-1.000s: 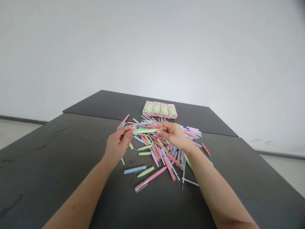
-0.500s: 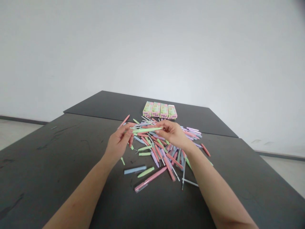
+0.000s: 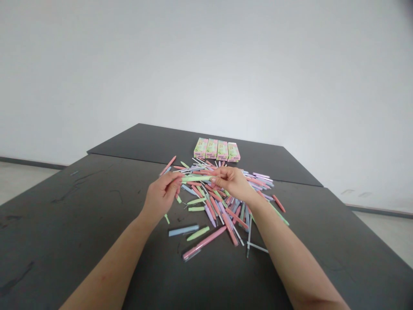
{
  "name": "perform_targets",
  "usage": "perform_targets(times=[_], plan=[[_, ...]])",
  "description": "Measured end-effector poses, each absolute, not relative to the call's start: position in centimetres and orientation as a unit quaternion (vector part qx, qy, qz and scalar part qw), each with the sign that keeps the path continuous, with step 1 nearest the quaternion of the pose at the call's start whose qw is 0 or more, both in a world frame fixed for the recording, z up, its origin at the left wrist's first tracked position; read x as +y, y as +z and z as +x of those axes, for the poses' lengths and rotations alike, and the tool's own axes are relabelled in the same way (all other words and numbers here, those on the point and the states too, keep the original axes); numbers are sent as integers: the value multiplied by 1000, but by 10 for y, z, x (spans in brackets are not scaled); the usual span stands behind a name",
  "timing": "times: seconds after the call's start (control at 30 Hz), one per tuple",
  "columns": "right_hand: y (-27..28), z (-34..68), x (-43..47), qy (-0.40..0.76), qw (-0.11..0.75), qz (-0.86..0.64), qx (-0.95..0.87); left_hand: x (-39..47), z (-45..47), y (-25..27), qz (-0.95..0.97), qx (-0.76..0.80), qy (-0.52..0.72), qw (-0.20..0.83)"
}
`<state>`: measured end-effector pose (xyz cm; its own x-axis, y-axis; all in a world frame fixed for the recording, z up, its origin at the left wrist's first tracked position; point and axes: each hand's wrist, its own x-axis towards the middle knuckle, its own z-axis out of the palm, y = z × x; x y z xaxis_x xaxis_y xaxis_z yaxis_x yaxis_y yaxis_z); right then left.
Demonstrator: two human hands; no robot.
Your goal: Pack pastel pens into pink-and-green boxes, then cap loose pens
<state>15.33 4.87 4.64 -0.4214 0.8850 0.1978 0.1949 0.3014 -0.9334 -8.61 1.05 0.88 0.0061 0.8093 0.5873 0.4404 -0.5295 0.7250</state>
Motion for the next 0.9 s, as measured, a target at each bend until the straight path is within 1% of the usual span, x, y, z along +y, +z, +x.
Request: perform_targets(times=[0.1, 0.27, 0.33, 0.4, 0.53, 0.63, 0.7, 0.77, 0.9], plan=[[44, 150, 50, 479, 394, -376, -688, 12, -89, 9, 684, 467, 532, 174], [44, 132, 60, 551, 471, -338, -600, 16, -93, 11, 666, 529, 490, 191], [45, 120, 70, 579, 489, -322, -568, 19, -96, 11, 658, 550, 479, 189], [48, 105, 83, 593, 492, -318, -552, 23, -102, 9, 645, 564, 477, 195], [50, 73, 107, 618, 477, -358, -513, 36, -118, 0, 614, 589, 479, 216], [45, 53, 117, 627, 465, -373, -501, 44, -131, -7, 603, 627, 477, 124], [39, 45, 120, 627, 458, -386, -499, 49, -139, -10, 589, 671, 446, 66], [30, 41, 122, 620, 449, -401, -503, 53, -148, -14, 566, 706, 423, 45], [14, 41, 126, 594, 430, -432, -525, 63, -162, -24, 544, 746, 382, 39]])
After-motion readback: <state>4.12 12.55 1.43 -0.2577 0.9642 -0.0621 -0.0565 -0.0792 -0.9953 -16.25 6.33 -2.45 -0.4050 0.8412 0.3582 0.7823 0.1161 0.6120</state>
